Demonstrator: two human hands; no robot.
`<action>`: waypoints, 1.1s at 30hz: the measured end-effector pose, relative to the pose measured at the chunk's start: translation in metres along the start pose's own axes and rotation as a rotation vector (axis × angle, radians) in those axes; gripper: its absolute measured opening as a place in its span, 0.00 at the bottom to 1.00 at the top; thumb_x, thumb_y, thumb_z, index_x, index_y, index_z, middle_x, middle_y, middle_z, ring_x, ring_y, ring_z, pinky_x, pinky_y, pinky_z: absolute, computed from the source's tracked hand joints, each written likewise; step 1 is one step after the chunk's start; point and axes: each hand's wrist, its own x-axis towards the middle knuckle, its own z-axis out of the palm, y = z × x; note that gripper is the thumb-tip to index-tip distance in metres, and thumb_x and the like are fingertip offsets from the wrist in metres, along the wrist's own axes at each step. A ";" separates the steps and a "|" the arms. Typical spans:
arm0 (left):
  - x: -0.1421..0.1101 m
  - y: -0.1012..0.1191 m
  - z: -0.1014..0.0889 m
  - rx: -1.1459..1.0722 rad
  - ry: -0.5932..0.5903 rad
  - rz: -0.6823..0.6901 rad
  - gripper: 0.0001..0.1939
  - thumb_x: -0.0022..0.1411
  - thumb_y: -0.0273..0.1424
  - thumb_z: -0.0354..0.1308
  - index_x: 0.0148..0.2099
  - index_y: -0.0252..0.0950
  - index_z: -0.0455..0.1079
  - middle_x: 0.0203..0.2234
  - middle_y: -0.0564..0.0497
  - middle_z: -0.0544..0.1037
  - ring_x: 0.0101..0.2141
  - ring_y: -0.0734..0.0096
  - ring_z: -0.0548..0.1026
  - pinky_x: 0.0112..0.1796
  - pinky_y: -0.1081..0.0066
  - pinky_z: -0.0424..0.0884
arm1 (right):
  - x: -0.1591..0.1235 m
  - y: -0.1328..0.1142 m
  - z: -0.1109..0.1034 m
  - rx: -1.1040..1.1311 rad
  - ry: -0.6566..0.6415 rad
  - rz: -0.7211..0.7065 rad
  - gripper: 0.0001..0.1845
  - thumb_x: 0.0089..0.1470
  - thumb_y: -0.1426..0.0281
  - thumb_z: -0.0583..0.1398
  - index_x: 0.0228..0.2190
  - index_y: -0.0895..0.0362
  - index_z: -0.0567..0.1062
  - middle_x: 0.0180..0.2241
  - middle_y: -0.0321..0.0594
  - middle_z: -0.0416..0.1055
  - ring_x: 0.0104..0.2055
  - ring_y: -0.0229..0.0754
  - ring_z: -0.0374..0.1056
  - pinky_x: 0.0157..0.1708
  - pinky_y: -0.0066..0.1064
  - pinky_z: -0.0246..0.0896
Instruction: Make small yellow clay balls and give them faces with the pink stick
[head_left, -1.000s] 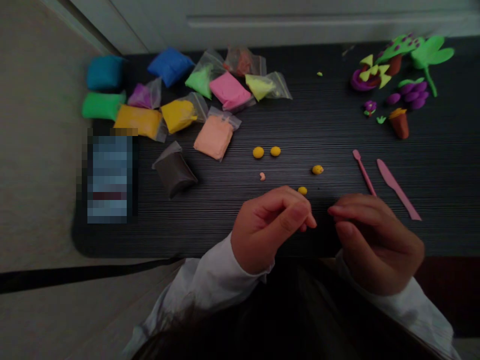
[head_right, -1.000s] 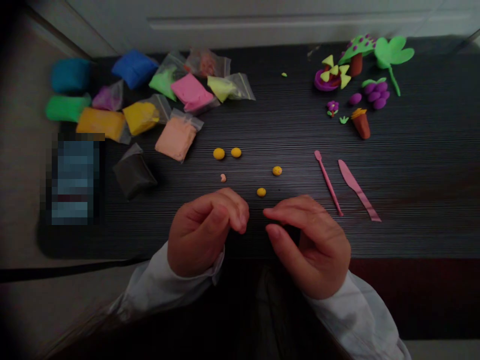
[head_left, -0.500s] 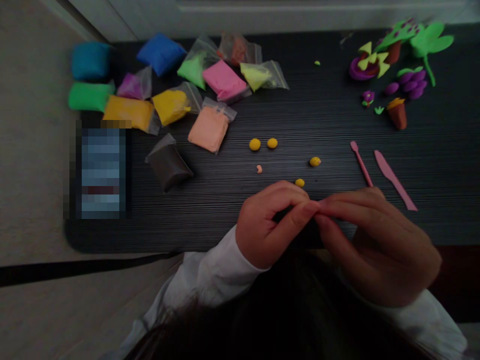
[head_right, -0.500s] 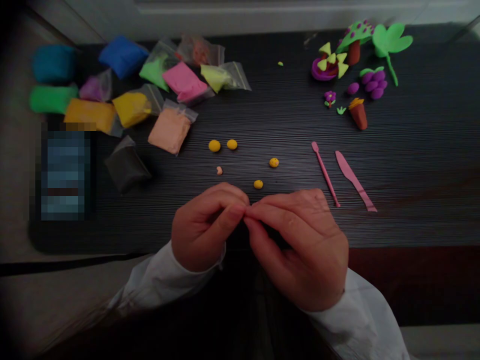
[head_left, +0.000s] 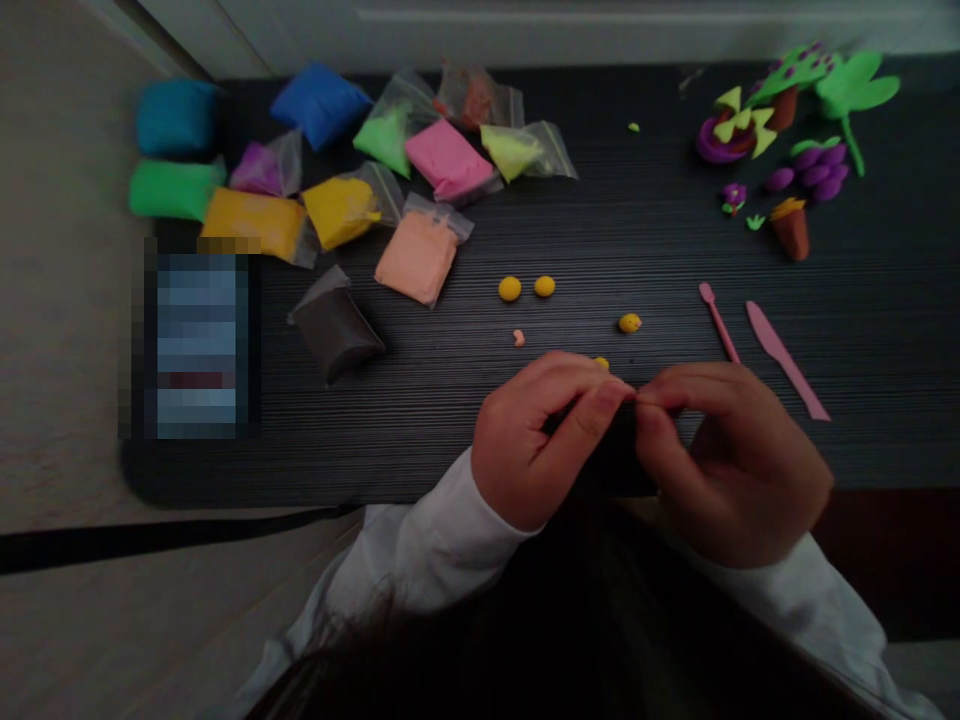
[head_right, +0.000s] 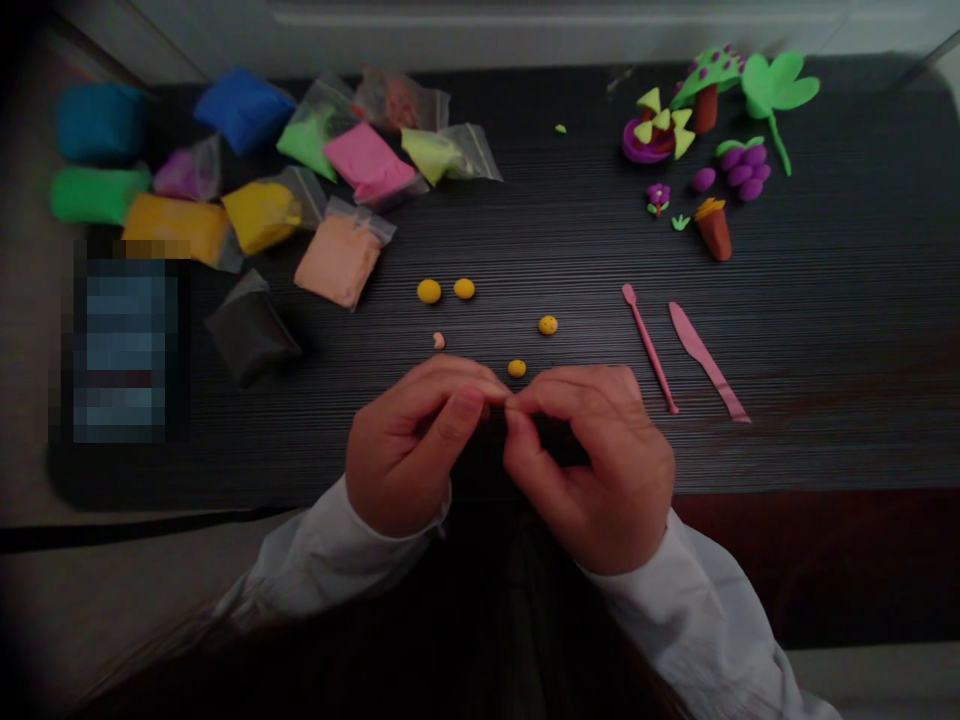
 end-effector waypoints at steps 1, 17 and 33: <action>0.000 0.000 0.000 0.008 0.031 0.021 0.07 0.57 0.23 0.54 0.37 0.33 0.72 0.32 0.50 0.76 0.35 0.74 0.73 0.39 0.72 0.69 | 0.000 0.001 0.001 0.062 0.016 0.030 0.10 0.42 0.79 0.60 0.30 0.55 0.71 0.27 0.35 0.70 0.30 0.39 0.66 0.31 0.35 0.61; -0.001 0.001 -0.002 0.268 0.097 0.250 0.10 0.50 0.22 0.60 0.36 0.38 0.72 0.31 0.51 0.78 0.33 0.69 0.75 0.35 0.66 0.71 | -0.002 0.010 0.007 0.246 0.021 0.060 0.09 0.45 0.78 0.59 0.30 0.54 0.72 0.26 0.35 0.70 0.30 0.40 0.66 0.29 0.35 0.60; -0.002 -0.004 0.001 0.445 0.149 0.365 0.11 0.48 0.23 0.61 0.37 0.36 0.71 0.30 0.50 0.78 0.32 0.66 0.75 0.32 0.64 0.69 | -0.002 0.010 0.006 0.219 -0.028 0.072 0.09 0.44 0.78 0.60 0.30 0.53 0.72 0.27 0.35 0.71 0.31 0.40 0.67 0.34 0.38 0.63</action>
